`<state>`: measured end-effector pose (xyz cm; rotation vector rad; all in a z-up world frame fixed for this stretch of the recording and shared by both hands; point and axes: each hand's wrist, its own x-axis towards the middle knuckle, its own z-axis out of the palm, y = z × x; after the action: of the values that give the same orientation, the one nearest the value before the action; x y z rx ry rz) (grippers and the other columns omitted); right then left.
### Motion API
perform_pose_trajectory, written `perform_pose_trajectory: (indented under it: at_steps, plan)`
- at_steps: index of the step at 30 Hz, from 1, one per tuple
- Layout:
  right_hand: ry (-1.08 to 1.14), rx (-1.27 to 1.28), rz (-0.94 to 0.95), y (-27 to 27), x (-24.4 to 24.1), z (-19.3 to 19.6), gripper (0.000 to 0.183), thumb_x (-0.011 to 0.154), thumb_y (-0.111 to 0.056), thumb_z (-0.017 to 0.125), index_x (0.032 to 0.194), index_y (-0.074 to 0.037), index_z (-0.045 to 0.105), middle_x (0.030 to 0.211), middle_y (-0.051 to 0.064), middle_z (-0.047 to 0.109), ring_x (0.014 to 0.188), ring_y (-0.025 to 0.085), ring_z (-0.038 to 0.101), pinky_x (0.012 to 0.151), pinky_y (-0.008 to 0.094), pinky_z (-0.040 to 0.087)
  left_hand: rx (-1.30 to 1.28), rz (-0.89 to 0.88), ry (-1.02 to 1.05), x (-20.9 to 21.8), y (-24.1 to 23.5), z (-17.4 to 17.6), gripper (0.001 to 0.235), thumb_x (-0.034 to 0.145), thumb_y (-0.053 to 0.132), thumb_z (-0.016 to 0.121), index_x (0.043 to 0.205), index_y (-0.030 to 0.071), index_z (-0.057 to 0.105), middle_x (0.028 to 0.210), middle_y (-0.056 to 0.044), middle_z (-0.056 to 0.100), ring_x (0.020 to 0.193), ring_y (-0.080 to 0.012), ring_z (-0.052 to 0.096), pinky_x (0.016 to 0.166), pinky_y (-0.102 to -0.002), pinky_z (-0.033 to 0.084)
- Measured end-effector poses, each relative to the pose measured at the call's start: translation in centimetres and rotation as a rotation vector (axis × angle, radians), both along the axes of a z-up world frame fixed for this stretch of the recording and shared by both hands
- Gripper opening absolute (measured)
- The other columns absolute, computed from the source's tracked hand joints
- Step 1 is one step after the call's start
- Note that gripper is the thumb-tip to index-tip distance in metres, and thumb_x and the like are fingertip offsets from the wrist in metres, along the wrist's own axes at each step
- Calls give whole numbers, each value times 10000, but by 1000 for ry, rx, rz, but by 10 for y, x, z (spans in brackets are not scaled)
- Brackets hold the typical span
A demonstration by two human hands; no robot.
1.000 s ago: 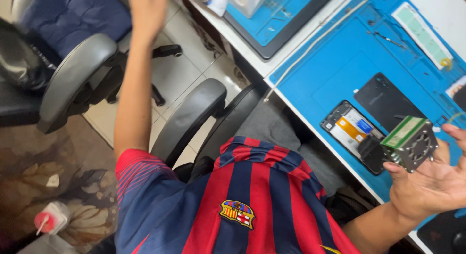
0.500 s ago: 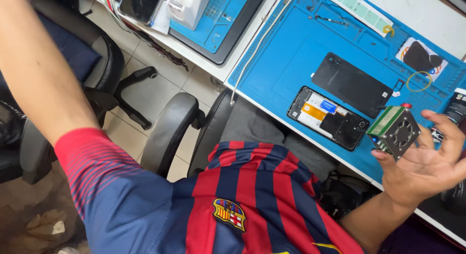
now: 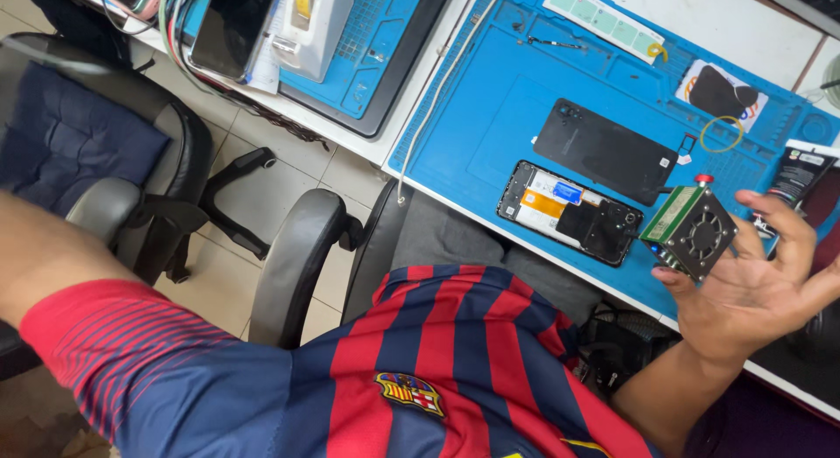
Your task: The person applies adhesive to the frame of a disassembled smartphone, then uses a small fan to dry the adhesive. The person connects a charging cable to the phone and briefly displays the screen before placing the device back on the workbench.
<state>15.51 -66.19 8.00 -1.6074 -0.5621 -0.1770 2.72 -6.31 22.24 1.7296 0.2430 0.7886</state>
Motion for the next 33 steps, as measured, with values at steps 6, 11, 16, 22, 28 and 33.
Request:
perform_pose_trajectory:
  at_steps: [6,11,16,22,28,33]
  plan:
    - [-15,61,-22,-3,-10,3,1362,869,-108,1005,1673,-197,-91,1476,152,476,1208,283,650,1045,387,621,-163,-398,133,-2,-113,39,595,1114,55,514,1538,121,102,1136,-166,622,930,-225,681,877,-359,602]
    - [-30,96,-24,-7,-20,15,1331,889,-129,1032,1664,-187,-48,1441,150,502,1167,292,661,990,389,623,-460,-749,218,13,-201,42,688,1121,59,490,1634,146,40,1180,-179,639,950,-233,709,901,-358,624]
    - [1,95,-36,-8,-30,18,1342,862,-139,1024,1641,-187,-68,1396,145,519,1195,283,667,998,404,604,-740,-788,139,61,-254,-46,775,1124,18,449,1675,184,-70,1247,-207,592,982,-247,716,930,-366,643]
    - [-28,5,-49,1,-34,19,1353,912,-225,1024,1682,-206,-89,1409,101,527,1256,194,567,1085,387,584,-129,-465,12,84,-242,-131,772,1185,-48,506,1643,179,-73,1448,-167,462,1064,-198,674,880,-304,667]
    - [-4,-3,-33,18,-40,22,1347,890,-253,1011,1673,-198,-84,1392,83,525,1260,186,595,1057,365,588,659,91,99,50,-210,-171,947,1040,105,775,1668,35,69,1540,-230,199,1269,-338,468,980,-409,540]
    - [-22,-25,14,28,-34,21,1341,870,-243,993,1674,-214,-79,1404,90,527,1283,195,609,1080,389,579,589,-65,-150,9,-244,-195,105,895,-13,690,954,-12,604,818,-146,625,710,-323,634,669,-406,523]
